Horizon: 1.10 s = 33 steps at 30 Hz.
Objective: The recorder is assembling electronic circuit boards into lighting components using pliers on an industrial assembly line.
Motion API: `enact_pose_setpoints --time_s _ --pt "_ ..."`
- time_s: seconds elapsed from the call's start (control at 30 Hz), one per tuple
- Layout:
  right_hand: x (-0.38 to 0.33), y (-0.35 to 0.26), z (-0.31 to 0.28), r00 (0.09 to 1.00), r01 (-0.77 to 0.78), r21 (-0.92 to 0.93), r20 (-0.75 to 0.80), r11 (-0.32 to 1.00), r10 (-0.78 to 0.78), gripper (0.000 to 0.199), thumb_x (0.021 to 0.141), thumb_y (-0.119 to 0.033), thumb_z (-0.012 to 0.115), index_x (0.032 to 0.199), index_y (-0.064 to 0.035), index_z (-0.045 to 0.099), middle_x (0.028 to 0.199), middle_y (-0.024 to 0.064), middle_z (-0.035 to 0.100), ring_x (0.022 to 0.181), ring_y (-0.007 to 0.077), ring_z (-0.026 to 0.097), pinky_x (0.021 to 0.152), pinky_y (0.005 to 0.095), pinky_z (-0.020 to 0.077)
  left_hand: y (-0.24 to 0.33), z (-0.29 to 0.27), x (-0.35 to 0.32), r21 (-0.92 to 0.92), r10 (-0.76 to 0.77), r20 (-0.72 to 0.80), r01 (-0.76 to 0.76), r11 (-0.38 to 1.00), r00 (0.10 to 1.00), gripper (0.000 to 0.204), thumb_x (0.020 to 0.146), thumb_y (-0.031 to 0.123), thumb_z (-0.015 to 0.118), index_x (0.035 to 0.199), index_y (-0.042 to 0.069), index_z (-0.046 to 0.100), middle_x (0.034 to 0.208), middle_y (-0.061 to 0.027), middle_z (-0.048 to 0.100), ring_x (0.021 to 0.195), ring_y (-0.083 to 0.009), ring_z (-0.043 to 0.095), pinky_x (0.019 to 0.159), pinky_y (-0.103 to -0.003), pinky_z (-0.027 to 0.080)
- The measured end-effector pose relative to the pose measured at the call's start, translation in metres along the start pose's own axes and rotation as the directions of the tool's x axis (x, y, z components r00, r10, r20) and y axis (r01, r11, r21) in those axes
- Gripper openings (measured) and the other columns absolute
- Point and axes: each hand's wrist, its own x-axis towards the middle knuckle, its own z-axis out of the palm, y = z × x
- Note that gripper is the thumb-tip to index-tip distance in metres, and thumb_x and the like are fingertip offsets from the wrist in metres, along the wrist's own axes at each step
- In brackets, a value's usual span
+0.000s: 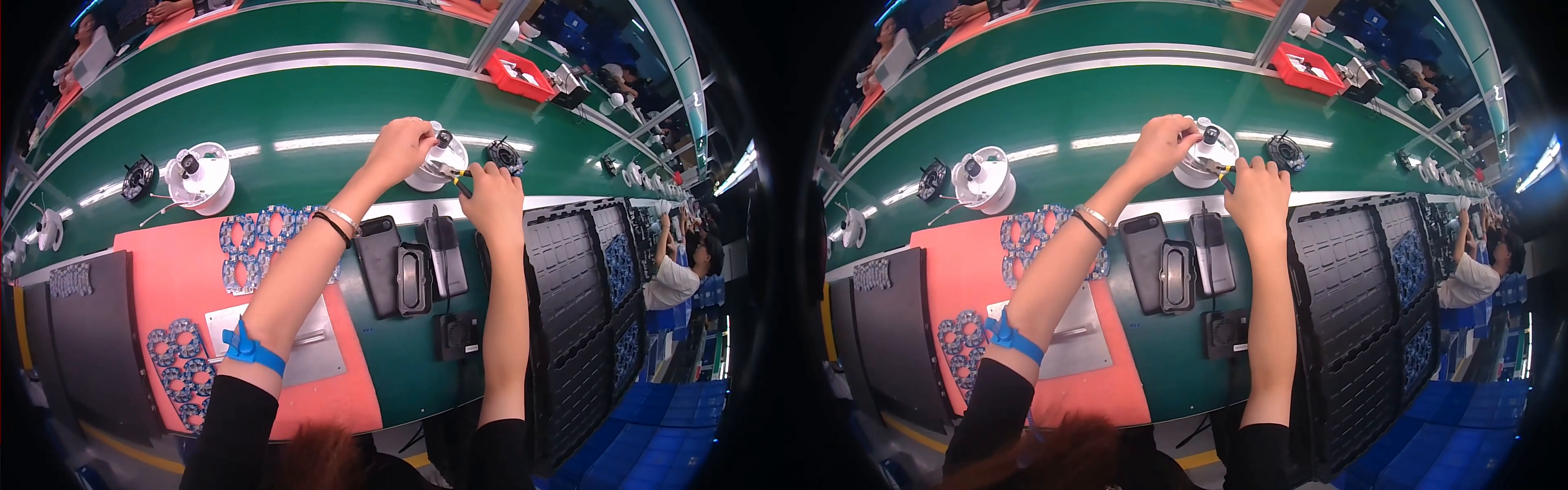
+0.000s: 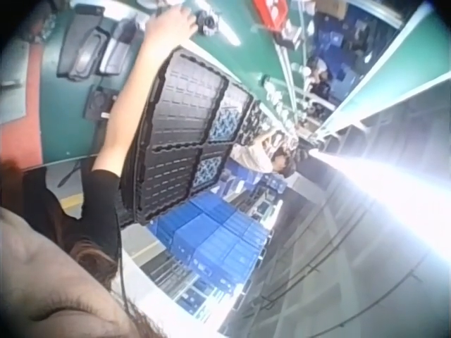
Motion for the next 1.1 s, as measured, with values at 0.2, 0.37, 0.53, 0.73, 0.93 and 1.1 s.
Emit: enact_pose_setpoints --time_s 0.2,0.37,0.53,0.73,0.93,1.1 --pt "0.011 0.006 -0.001 1.0 0.007 -0.099 0.029 0.995 -0.004 0.028 0.074 -0.023 0.08 0.097 -0.0094 0.071 0.094 0.0087 0.069 0.094 0.0276 0.068 0.082 0.0436 0.0511 0.005 0.017 0.005 -0.022 0.022 0.003 -0.022 1.0 1.0 0.015 0.091 0.02 0.071 0.089 0.005 0.072 0.082 -0.0141 0.067 0.079 -0.0315 0.066 0.071 -0.042 0.051" --pt "0.016 0.013 0.011 0.996 0.08 -0.135 -0.033 0.988 -0.085 0.01 0.077 -0.012 0.072 0.086 -0.0095 0.073 0.082 0.0078 0.07 0.079 0.0281 0.072 0.073 0.0412 0.0544 -0.001 0.026 0.005 -0.029 0.023 -0.01 -0.023 0.999 1.0 0.014 0.09 0.018 0.07 0.088 0.005 0.072 0.083 -0.0145 0.067 0.081 -0.0327 0.066 0.074 -0.043 0.051" --pt "0.016 0.017 0.004 0.999 0.039 -0.154 0.027 0.987 -0.036 0.012 0.078 -0.013 0.069 0.09 -0.0091 0.072 0.082 0.0129 0.071 0.077 0.0349 0.072 0.065 0.0475 0.0565 0.003 0.029 0.008 -0.046 0.085 -0.117 -0.091 0.995 0.989 0.012 0.09 0.015 0.068 0.085 0.004 0.068 0.085 -0.0151 0.066 0.086 -0.0366 0.064 0.077 -0.045 0.051" --pt "0.003 0.011 -0.017 0.98 -0.159 -0.244 -0.159 0.957 0.122 0.021 0.077 -0.021 0.077 0.091 -0.0084 0.07 0.089 0.0101 0.071 0.08 0.031 0.073 0.068 0.0439 0.0586 0.039 -0.02 0.006 -0.355 0.011 -0.311 -0.126 0.926 0.95 0.011 0.095 0.01 0.062 0.097 0.003 0.054 0.076 -0.0155 0.065 0.07 -0.0329 0.067 0.063 -0.044 0.051" --pt "0.011 -0.053 -0.062 0.953 -0.163 0.103 -0.242 0.981 0.183 0.03 0.077 -0.018 0.077 0.104 -0.0073 0.07 0.097 0.0131 0.069 0.089 0.0352 0.069 0.076 0.0453 0.0557 0.043 -0.138 -0.015 -0.216 -0.02 -0.339 -0.057 0.975 0.941 0.01 0.096 0.01 0.059 0.105 0.007 0.053 0.069 -0.016 0.063 0.062 -0.0319 0.064 0.056 -0.044 0.048" --pt "0.014 -0.113 -0.069 0.985 0.105 0.339 -0.164 0.935 -0.051 0.036 0.077 -0.018 0.077 0.112 -0.0093 0.071 0.099 0.0134 0.068 0.095 0.0358 0.068 0.079 0.0461 0.055 0.022 -0.225 -0.061 0.136 -0.08 -0.212 0.111 0.985 0.974 0.008 0.091 0.016 0.067 0.098 0.012 0.07 0.08 -0.0155 0.07 0.079 -0.0387 0.068 0.069 -0.047 0.053"
